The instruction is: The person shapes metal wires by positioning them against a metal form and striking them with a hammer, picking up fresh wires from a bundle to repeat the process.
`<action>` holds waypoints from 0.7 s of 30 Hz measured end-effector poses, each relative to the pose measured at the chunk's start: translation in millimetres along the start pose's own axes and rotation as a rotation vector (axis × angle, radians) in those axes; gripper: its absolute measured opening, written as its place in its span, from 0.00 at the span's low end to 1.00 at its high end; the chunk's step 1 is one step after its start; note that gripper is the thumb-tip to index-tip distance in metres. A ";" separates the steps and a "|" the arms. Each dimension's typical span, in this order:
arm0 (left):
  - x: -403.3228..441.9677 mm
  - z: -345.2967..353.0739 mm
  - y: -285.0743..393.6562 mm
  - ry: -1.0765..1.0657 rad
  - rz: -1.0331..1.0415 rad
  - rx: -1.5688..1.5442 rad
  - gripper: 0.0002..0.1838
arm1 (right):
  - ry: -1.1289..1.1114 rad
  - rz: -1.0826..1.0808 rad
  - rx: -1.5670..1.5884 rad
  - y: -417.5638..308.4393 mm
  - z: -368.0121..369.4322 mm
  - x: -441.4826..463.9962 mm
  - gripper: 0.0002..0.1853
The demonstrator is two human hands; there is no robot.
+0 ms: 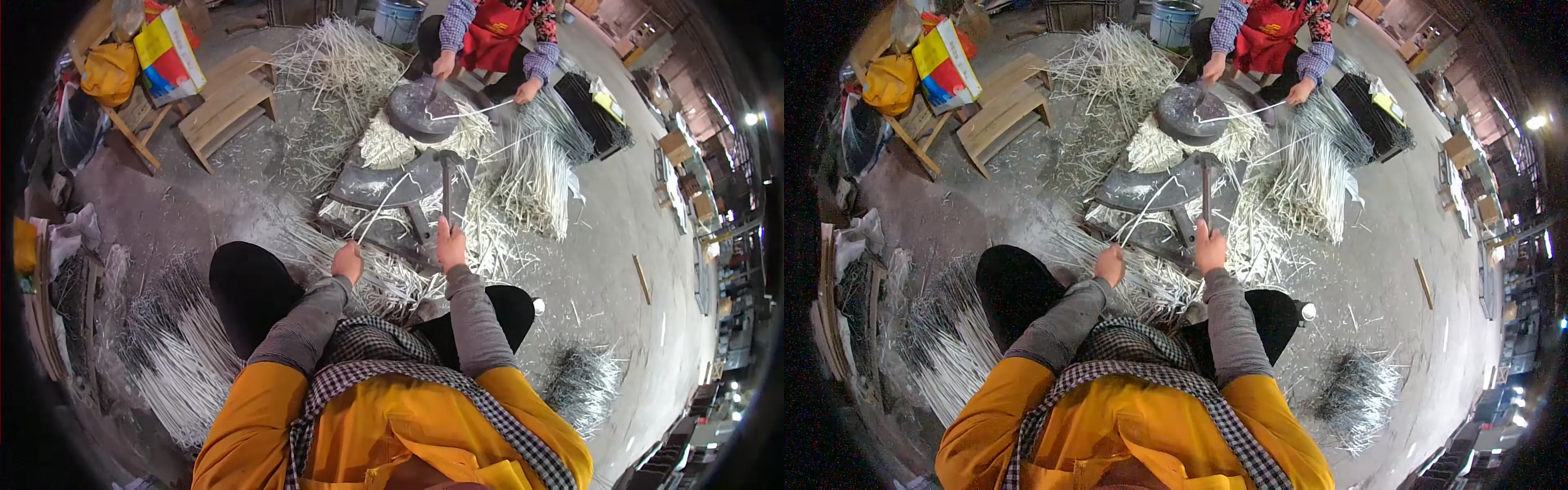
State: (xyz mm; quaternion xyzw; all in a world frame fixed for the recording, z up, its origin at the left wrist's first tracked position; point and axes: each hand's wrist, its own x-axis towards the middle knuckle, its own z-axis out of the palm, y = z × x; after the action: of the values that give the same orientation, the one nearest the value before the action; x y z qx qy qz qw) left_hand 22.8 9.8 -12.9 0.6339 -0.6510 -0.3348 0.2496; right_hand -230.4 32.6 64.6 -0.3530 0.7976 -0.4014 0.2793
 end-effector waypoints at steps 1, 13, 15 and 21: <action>-0.2 -0.9 0.9 0.003 0.012 -0.014 0.09 | -0.001 -0.005 0.004 9.2 3.1 3.1 0.34; -4.5 -0.4 -5.2 0.028 0.039 -0.068 0.10 | 0.053 -0.153 -0.260 4.6 4.7 -18.6 0.34; 0.6 -1.9 -2.5 0.048 0.075 -0.072 0.10 | 0.028 -0.196 -0.388 48.1 11.0 -7.8 0.32; 3.2 18.6 -11.7 0.001 0.048 -0.108 0.10 | -0.166 0.350 0.270 27.2 4.2 -22.6 0.27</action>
State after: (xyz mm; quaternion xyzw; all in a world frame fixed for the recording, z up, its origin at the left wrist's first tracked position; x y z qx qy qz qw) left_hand 16.3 9.2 -34.1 0.6038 -0.6468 -0.3631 0.2919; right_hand -223.2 60.2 43.3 -0.2005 0.7602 -0.4193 0.4539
